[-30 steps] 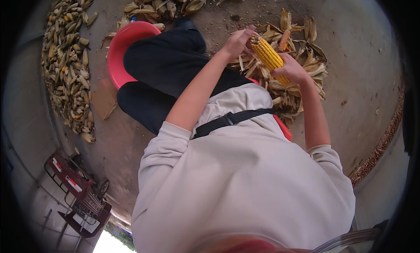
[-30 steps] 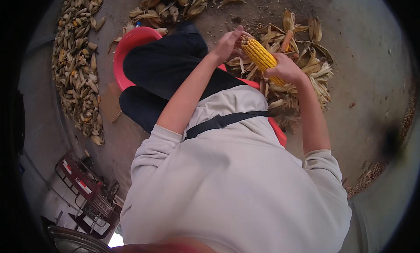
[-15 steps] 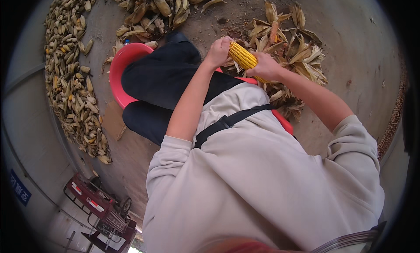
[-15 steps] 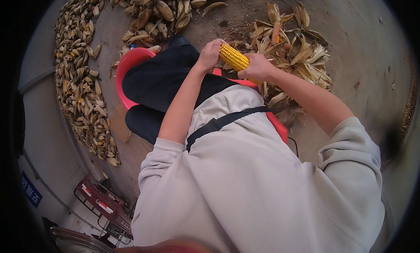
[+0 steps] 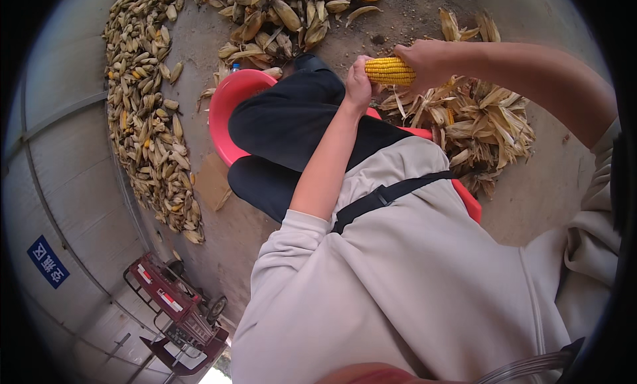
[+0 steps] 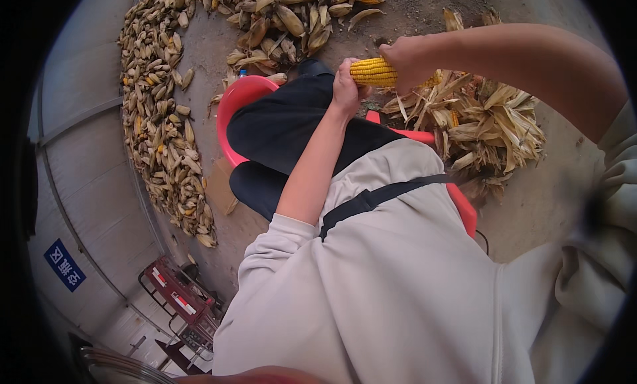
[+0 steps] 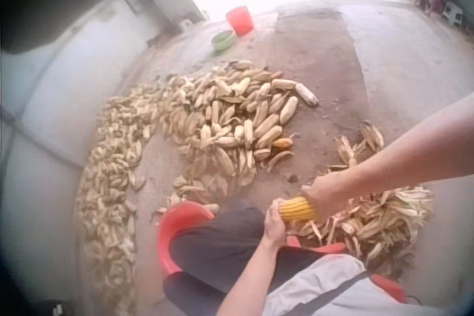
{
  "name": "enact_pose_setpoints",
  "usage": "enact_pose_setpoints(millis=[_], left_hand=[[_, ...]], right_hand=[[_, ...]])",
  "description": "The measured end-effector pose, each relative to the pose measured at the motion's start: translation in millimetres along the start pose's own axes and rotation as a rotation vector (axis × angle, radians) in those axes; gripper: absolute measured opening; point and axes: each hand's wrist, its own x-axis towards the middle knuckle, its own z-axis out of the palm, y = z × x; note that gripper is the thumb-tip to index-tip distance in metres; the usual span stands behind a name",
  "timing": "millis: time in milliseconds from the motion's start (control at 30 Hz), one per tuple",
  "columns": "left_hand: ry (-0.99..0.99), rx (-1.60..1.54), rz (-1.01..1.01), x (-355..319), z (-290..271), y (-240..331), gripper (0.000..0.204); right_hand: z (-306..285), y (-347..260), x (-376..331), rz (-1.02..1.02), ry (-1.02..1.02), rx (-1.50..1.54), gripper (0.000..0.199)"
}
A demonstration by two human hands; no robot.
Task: The person sits on a red stool and shucks corn cobs by hand, removing kernels into a pink basin. They peel back the husks and pull the kernels off the cob, collecting them in the basin while discarding the husks and cobs onto the floor.
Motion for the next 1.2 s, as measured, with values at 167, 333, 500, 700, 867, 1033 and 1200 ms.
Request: enact_pose_setpoints(millis=[167, 333, 500, 700, 867, 1033, 1200], left_hand=[[0.154, -0.171, -0.02, 1, -15, 5, 0.041], [0.125, -0.229, -0.115, -1, -4, 10, 0.048], [0.186, 0.194, 0.104, 16, -22, -24, 0.044], [0.177, 0.511, 0.426, 3, 0, 0, 0.042], [0.037, 0.082, 0.034, 9, -11, -5, 0.046], [0.044, 0.438, 0.014, 0, 4, -2, 0.052], [0.027, 0.77, 0.381, 1, 0, -3, 0.061]], right_hand=[[18, -10, 0, -0.017, 0.159, 0.106, 0.059], [75, -12, 6, 0.037, 0.555, 0.011, 0.057], [105, -30, -2, 0.047, 0.716, -0.011, 0.076], [117, 2, 0, 0.063, 0.475, 0.635, 0.061], [119, -3, -11, 0.037, 0.406, 0.923, 0.055], [122, -15, -12, 0.328, 0.638, 0.356, 0.052], [130, -19, -14, 0.31, 0.676, 0.311, 0.049]])
